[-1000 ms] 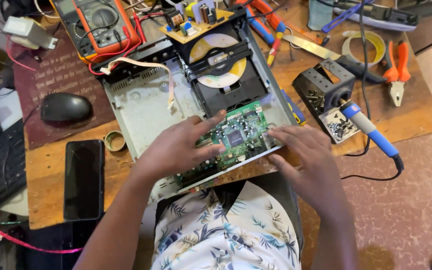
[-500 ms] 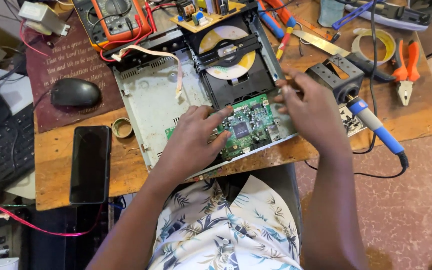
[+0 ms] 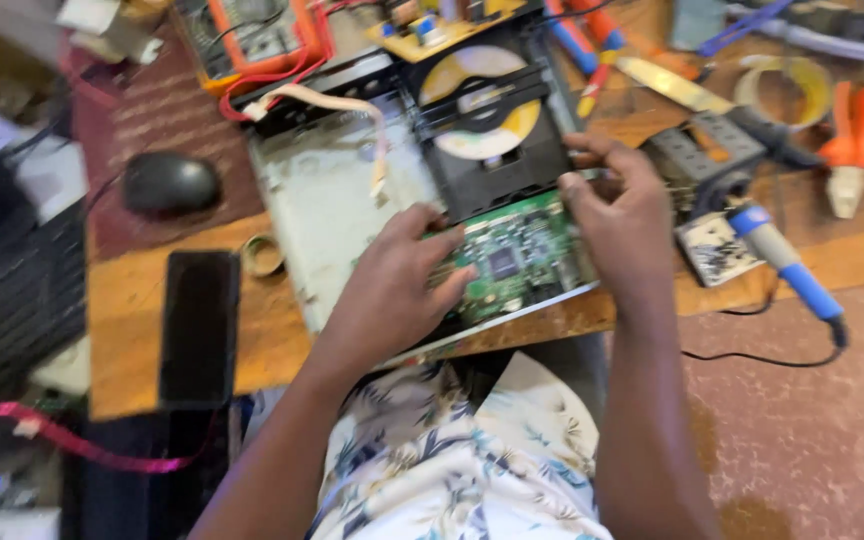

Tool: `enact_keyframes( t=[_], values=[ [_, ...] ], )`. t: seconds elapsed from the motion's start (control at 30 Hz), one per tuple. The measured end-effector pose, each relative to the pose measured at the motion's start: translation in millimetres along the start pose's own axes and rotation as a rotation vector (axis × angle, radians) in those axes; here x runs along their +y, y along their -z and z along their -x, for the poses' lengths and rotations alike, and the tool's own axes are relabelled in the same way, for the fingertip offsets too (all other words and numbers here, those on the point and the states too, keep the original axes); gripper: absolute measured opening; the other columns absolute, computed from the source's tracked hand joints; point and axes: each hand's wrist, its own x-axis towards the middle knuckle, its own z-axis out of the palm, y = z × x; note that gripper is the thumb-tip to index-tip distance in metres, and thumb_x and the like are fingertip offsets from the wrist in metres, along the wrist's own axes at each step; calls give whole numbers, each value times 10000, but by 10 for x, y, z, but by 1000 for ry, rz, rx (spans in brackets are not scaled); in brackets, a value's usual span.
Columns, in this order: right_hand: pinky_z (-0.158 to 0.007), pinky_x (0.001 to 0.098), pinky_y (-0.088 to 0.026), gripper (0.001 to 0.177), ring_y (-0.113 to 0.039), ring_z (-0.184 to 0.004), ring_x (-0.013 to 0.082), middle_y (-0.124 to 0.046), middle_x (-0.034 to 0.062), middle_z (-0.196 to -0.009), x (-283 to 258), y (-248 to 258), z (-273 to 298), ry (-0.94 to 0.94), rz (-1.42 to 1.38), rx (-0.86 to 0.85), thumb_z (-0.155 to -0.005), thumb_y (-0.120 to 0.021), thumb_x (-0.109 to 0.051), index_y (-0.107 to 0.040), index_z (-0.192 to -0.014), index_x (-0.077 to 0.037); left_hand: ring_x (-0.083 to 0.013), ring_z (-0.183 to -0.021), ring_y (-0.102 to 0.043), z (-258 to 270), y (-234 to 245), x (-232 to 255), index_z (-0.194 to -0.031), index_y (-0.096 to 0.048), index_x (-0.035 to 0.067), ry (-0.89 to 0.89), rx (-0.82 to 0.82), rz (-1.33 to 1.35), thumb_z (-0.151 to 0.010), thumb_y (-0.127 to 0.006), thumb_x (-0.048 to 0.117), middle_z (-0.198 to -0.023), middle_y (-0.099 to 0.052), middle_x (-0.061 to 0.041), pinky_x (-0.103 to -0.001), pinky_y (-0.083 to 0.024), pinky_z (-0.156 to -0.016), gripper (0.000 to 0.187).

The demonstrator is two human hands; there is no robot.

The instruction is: The person works on a disassembled electronic device, likely a DVD player, on a cluttered workbench. They use a screwdriver to remove screws from the circuit board and manipulate internal components and wires.

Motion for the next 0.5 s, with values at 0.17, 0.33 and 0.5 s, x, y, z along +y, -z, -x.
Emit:
enact_keyframes(
  t=[0.17, 0.33, 0.5],
  values=[
    [-857, 432, -686, 363, -800, -1003, 310, -693, 161, -1190, -299, 8, 100, -87, -163, 55, -1001, -697, -48, -760, -1345, -144, -439, -1052, -731, 16, 43, 25, -1260, -788, 25, 5, -20, -7, -1009, -743, 275, -1177, -651, -197, -506, -617, -858, 357],
    [-830, 424, -679, 304, -786, -995, 320, -691, 111, -1178, -322, 4, 54, -86, 29, 68, -963, -781, -146, -800, -1263, -188, -471, -1062, -723, 36, 86, 234, -1319, -752, -3, 45, -58, -57, -1052, -702, 242, -1223, -622, -226, -537, -619, -832, 366],
    [-901, 496, -679, 257, -756, -1050, 368, -623, 126, -1284, -361, -21, 94, -121, 28, -11, -1054, -678, -205, -764, -1292, -163, -520, -1367, -566, 190, -109, 261, -1483, -619, -27, 54, 5, -206, -1006, -750, 416, -1416, -556, -323, -643, -413, -1182, 663]
  ],
)
